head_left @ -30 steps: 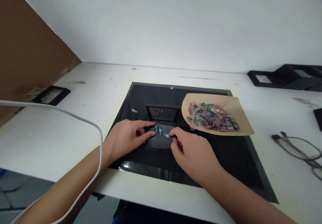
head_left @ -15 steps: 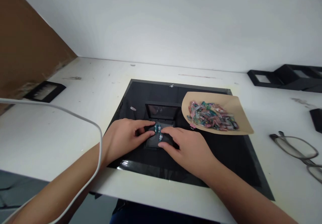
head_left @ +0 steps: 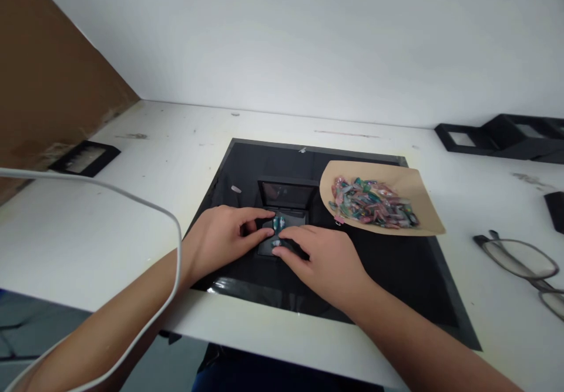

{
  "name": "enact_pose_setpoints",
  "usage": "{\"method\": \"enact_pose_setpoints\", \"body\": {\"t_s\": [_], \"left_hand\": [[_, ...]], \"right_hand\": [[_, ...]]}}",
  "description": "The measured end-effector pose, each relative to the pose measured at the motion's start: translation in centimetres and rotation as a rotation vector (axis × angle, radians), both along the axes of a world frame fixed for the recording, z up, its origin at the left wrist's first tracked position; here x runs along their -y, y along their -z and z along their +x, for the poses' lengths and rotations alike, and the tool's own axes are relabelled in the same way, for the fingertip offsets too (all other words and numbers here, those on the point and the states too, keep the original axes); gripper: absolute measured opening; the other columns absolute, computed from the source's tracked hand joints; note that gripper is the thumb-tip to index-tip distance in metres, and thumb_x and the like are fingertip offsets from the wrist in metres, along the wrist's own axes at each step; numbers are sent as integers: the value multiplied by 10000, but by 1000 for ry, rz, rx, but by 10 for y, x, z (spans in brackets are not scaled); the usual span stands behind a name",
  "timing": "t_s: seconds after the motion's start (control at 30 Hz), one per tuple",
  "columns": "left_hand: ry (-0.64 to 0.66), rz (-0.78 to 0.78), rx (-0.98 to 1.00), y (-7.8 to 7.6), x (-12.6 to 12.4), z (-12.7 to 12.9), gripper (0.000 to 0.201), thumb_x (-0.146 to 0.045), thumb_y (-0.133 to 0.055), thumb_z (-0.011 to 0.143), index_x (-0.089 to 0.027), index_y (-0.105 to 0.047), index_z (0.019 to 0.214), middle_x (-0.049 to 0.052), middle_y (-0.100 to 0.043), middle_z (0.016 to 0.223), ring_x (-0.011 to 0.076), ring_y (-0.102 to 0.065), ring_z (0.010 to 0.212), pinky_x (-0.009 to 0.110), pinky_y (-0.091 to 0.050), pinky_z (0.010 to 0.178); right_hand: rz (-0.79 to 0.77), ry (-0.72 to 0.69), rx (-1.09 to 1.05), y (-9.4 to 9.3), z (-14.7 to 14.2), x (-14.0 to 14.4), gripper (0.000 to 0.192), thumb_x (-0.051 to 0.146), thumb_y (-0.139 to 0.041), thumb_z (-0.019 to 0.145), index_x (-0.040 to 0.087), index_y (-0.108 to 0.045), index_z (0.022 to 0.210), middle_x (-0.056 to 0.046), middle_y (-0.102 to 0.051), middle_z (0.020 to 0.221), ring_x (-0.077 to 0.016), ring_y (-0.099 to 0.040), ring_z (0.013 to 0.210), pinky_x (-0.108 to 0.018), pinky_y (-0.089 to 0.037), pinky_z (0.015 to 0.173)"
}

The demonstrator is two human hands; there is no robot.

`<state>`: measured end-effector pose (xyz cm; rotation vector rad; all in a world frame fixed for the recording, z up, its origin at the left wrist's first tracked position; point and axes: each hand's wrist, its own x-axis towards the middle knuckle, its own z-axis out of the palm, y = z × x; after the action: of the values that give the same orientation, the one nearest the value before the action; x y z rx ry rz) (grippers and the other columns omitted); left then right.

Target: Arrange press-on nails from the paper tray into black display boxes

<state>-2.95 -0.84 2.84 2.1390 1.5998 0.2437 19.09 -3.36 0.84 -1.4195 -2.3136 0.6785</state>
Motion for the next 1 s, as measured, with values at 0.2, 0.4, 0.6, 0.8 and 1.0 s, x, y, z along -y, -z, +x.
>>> {"method": "enact_pose_setpoints", "body": {"t_s": [0.2,0.4,0.6,0.8,1.0], "left_hand": [[-6,-20,-7,0,0,0,365,-580,-612,913,-390,-743,1195,-65,-727,725,110,-591,569,231,-399,557],[28,20,-19,-2,1,1,411,-598,-591,917,-347,-744,1206,-48,-734,728,118,-606,569,236,-398,551],[22,4,-25,-3,1,2,426,-637,-606,897,-377,-726,1212,-74,-723,732,106,-601,565,235,-388,552],[26,15,-49,-3,2,2,396,-599,-603,914,-383,-712,1228,-70,-707,737,117,-605,607,242,-366,569],[37,11,-52,-3,2,5,396,-576,-616,914,-350,-715,1224,-56,-701,741,124,-603,620,246,-358,582]], "right_hand": [[1,-15,1,-1,1,1,184,317,-581,986,272,-759,1004,11,-771,888,-167,-714,820,-281,-393,668],[6,52,16,-6,12,-5,167,305,-609,944,265,-757,1011,5,-734,805,-158,-666,734,-277,-359,630],[37,116,44,-8,15,-10,207,303,-586,947,254,-752,1061,27,-619,635,-136,-529,559,-282,-317,587],[43,137,50,-1,9,-10,284,222,-542,939,275,-767,1105,28,-637,604,-148,-560,562,-282,-328,591],[57,155,-87,4,6,-13,311,190,-518,951,255,-760,1135,9,-727,730,-132,-599,580,-260,-382,610]]}}
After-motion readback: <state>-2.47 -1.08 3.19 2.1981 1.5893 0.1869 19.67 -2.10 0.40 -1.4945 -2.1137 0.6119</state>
